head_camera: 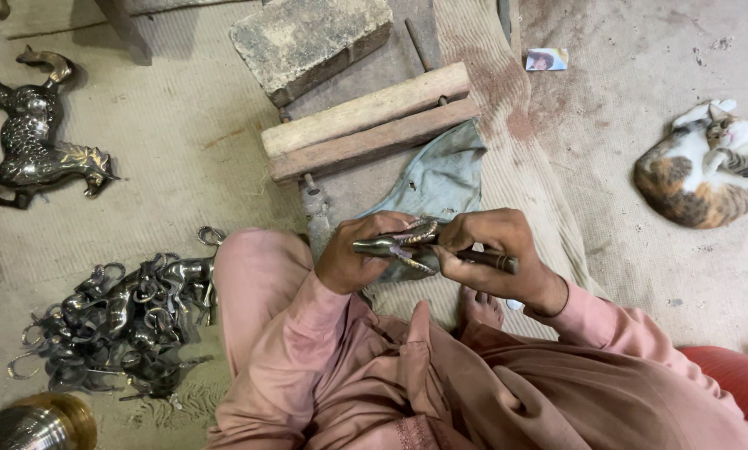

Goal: The person sits on the floor and uses a small tool to polish a silver horse figurine. They rotate the figurine to access different surfaces, including the legs, body, and tail, while a cat rests nearby.

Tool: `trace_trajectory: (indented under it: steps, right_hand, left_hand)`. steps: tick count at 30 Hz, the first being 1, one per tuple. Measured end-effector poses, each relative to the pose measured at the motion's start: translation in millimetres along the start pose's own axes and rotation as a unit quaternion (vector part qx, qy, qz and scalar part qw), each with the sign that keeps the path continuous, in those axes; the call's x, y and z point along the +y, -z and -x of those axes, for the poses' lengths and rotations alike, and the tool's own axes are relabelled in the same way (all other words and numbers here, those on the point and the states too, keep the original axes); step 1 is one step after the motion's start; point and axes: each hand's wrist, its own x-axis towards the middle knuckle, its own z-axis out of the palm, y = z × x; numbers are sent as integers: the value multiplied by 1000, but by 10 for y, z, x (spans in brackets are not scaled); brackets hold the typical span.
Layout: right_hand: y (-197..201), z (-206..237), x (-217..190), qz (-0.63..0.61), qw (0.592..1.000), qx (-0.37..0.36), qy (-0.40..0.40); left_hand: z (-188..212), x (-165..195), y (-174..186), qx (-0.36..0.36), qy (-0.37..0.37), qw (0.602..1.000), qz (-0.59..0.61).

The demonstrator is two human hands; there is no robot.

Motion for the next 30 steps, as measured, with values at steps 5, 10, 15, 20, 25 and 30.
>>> trace_trajectory:
  steps: [5, 10, 15, 20, 25, 30]
  right_hand:
    - [-137, 116, 3, -103, 970, 143, -169]
    - [-156, 135, 17, -127, 956, 152, -218]
    - [-166, 104, -2, -138, 944, 175, -243]
    - [-170, 93, 2, -137, 940, 173, -259]
    - [-123, 90, 22, -150, 943, 148, -258]
    - [-72, 102, 27, -168, 962, 106, -190]
  left_hand:
    - [6, 15, 8, -10, -40, 999, -35]
    - [-6, 12, 12, -19, -66, 997, -37]
    - [-1, 10, 7, -20, -57, 998, -29]
    - [1, 8, 7, -18, -55, 997, -41]
    - [-4, 22, 10, -16, -54, 997, -44]
    - [-18, 46, 6, -5, -46, 998, -48]
